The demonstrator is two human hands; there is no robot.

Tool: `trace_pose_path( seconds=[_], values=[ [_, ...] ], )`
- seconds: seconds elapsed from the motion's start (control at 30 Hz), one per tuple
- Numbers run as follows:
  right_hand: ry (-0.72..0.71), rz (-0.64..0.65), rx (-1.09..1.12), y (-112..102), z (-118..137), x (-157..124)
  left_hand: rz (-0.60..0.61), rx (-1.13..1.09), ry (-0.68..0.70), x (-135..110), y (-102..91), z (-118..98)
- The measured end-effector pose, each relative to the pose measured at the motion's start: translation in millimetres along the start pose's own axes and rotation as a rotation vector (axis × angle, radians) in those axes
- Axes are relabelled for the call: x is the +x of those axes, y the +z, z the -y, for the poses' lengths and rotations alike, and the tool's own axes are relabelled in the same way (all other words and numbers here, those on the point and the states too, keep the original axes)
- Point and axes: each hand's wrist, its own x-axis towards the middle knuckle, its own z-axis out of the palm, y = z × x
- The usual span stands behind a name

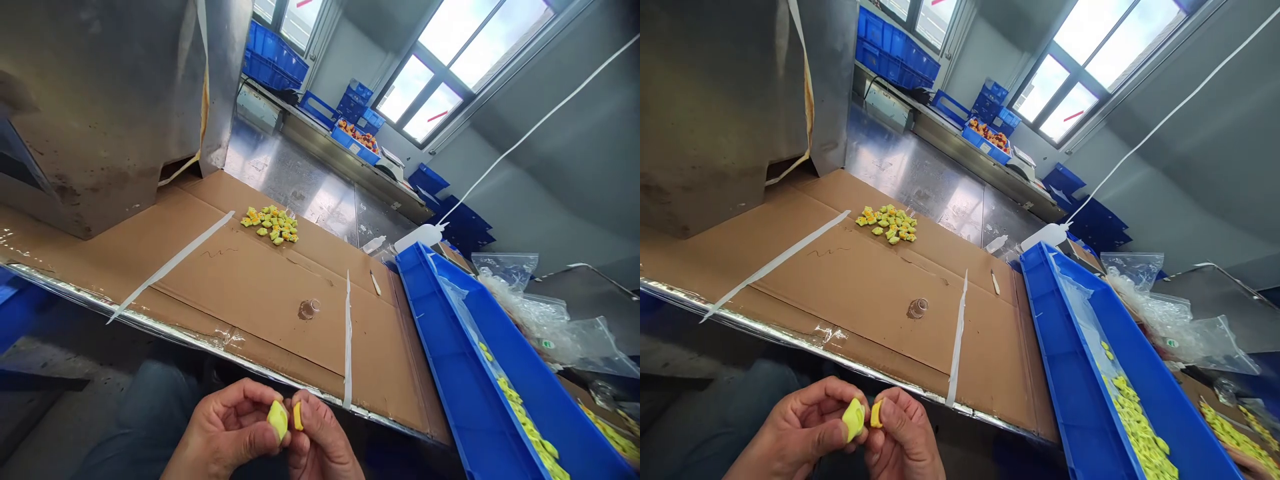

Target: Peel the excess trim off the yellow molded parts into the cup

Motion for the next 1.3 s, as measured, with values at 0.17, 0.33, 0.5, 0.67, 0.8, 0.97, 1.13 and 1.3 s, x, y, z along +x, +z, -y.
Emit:
trace_pose_path(
  seconds=[0.17,0.33,0.5,0.67,0.8,0.97,1.13,1.3],
  values=[
    [-0.124,-0.181,-0.178,14.0,5.5,-9.3,0.019,-0.026,-0.083,1.1,-3.6,-1.4],
    [-0.179,-0.218,-0.243,16.5,4.7,-10.2,-0.008,-0.028,-0.095,-1.2,-3.0,-3.0],
    [-0.19,-0.231,-0.263,17.5,3.9,-10.8,-0.009,-0.028,-0.105,-2.1,-3.1,-3.9],
    [-0.173,-0.216,-0.25,18.4,4.8,-12.0,0.003,-0.034,-0.112,0.2,-6.5,-1.6],
    [-0.123,-0.196,-0.207,17.4,6.4,-12.1,0.03,-0.037,-0.106,3.0,-8.5,2.0],
    [-0.113,-0.183,-0.182,14.6,6.0,-11.4,0.023,-0.031,-0.109,2.0,-5.4,-1.0],
    [-0.139,-0.21,-0.194,12.9,5.6,-11.1,0.026,-0.042,-0.117,3.0,-6.5,-1.5],
    [-0.221,-0.271,-0.283,13.4,10.3,-13.0,-0.032,-0.043,-0.084,5.8,-8.2,-1.4]
  ],
)
